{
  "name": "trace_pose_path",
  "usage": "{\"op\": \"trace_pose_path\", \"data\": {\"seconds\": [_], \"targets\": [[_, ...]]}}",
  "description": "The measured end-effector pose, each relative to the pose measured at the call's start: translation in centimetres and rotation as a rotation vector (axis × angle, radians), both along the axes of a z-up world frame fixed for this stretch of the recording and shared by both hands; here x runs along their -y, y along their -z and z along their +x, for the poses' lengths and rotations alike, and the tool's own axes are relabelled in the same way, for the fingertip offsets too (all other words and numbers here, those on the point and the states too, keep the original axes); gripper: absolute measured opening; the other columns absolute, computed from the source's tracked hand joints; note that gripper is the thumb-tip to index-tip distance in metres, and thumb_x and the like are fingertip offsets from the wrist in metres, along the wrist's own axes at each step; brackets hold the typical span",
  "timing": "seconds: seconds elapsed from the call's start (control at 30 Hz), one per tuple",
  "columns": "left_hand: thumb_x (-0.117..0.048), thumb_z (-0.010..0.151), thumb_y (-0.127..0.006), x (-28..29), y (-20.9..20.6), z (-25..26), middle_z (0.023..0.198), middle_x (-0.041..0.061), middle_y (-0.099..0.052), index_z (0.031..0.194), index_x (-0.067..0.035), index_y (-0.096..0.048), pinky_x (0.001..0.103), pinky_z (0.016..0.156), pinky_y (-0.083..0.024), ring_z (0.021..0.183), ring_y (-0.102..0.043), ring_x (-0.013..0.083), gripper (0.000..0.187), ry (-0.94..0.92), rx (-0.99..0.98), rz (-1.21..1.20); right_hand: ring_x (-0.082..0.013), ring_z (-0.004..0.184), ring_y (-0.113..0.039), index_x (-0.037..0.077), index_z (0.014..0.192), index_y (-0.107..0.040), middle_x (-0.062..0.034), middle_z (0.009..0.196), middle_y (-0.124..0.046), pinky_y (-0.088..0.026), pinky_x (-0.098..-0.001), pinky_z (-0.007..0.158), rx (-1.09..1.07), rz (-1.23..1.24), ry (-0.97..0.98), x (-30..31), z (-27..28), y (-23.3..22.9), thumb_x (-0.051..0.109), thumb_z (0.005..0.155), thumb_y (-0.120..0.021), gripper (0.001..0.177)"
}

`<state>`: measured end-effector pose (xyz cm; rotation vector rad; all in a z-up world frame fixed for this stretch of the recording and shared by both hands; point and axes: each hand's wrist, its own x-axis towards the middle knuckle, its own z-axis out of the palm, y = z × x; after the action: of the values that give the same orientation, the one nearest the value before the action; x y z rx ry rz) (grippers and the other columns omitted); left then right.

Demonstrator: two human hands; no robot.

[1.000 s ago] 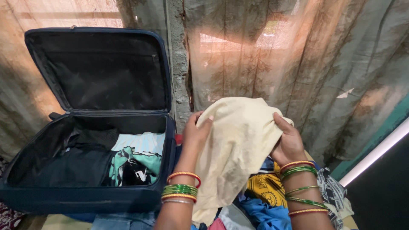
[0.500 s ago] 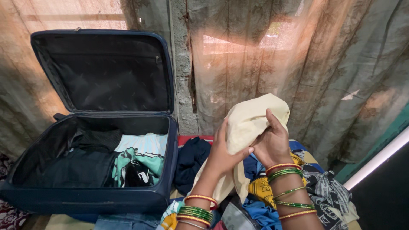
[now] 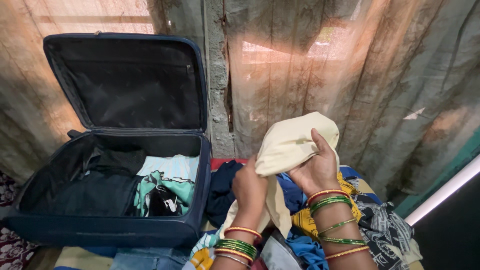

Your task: The person folds several items of clothing and places them into an open suitcase on a bed.

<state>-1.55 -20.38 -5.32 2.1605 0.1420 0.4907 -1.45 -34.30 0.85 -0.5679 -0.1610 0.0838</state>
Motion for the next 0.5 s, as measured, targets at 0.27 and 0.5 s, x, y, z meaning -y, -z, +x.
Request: {"op": "trace_pose_path", "data": {"seconds": [0.27, 0.5], "targets": [[-0.012, 0.08, -0.071, -2.4, -1.8, -0.7, 0.114, 0.017, -0.073, 0.123, -0.014, -0.07, 0.047, 0.087, -0.054, 0.105, -0.068, 0.0397, 0.042, -0.12, 0.364, -0.08, -0.0367, 0.133, -0.057, 0.004, 0.144, -0.047, -0.0173, 0.144, -0.058, -0.046, -0.0561, 0.111, -0.052, 0.022, 0.055, -0.9, 1.6, 1.6, 0.036, 0.102, -0.041, 0.052], [-0.017, 0.067, -0.08, -2.1, -0.2, -1.4, 0.123, 0.019, -0.069, 0.135, -0.014, -0.061, 0.049, 0.083, -0.051, 0.106, -0.065, 0.0418, 0.071, -0.139, 0.306, -0.117, -0.0351, 0.131, -0.058, 0.001, 0.143, -0.049, -0.0176, 0.142, -0.059, -0.046, -0.0533, 0.112, -0.161, 0.068, -0.002, -3.1, 3.1, 4.8, 0.034, 0.105, -0.04, 0.051]]}}
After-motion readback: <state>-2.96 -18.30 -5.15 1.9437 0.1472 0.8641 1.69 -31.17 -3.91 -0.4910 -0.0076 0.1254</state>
